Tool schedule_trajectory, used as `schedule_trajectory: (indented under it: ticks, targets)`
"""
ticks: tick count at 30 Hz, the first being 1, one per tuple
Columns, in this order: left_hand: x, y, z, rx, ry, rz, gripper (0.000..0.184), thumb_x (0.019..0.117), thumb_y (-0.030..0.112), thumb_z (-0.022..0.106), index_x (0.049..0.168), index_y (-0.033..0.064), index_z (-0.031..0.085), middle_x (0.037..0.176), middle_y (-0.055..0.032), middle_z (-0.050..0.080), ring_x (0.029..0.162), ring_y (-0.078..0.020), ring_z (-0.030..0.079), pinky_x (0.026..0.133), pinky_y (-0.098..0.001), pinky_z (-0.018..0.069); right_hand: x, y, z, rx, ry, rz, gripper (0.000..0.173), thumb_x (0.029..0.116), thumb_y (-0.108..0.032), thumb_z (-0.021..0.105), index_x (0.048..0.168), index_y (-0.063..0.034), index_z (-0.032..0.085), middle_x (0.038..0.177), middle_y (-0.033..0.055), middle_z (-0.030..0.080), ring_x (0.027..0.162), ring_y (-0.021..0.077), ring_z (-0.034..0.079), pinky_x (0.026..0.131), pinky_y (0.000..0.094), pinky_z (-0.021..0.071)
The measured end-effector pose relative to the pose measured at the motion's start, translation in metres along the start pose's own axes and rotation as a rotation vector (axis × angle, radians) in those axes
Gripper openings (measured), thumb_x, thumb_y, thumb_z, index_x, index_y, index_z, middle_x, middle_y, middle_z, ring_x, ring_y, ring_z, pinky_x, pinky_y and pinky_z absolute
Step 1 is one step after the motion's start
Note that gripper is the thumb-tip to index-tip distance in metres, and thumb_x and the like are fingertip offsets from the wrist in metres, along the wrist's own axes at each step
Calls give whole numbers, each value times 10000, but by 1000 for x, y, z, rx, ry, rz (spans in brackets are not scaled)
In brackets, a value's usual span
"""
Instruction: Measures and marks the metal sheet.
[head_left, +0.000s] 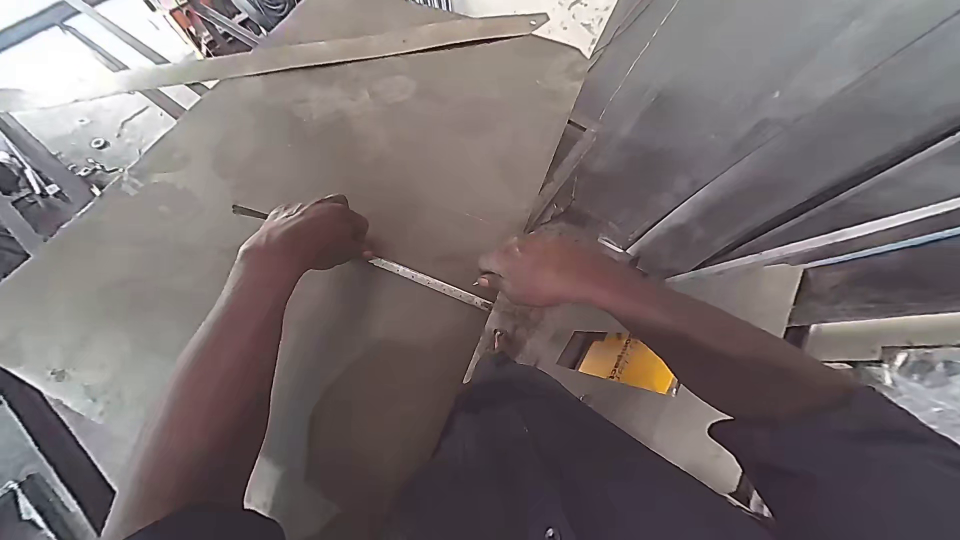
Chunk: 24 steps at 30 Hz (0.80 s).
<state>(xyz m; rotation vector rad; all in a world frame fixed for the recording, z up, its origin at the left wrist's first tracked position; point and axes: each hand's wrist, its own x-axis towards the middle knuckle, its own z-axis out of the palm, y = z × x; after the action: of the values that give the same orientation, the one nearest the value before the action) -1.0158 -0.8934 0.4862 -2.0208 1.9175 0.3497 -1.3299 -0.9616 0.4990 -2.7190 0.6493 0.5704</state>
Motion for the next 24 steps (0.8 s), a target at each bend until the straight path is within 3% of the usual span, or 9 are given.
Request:
schedule_trajectory:
  ticks: [6,15,24]
  targets:
    - [-1,0,1,-7,14,-4,301,940,537,682,914,238,704,1032,-33,648,932,-288,667,703,-623,537,-2,2,3,24,11,9,329,1084,-407,440,1020,-166,653,892,50,657,895,252,672,757,493,546]
    - [-2,-2,0,-43,23,19,306,930,511,706,863,213,683,995,-52,637,892,-303,657,677,-623,519,0,2,7,53,21,5,327,1080,-407,456,1007,-157,653,883,59,653,902,257,670,774,496,545]
    - [4,-9,7,-63,34,36,313,909,539,718,906,227,696,1012,-45,646,905,-294,662,682,-636,523,0,-4,4,51,6,26,329,1078,-425,442,1010,-180,650,852,38,643,855,243,667,716,484,539]
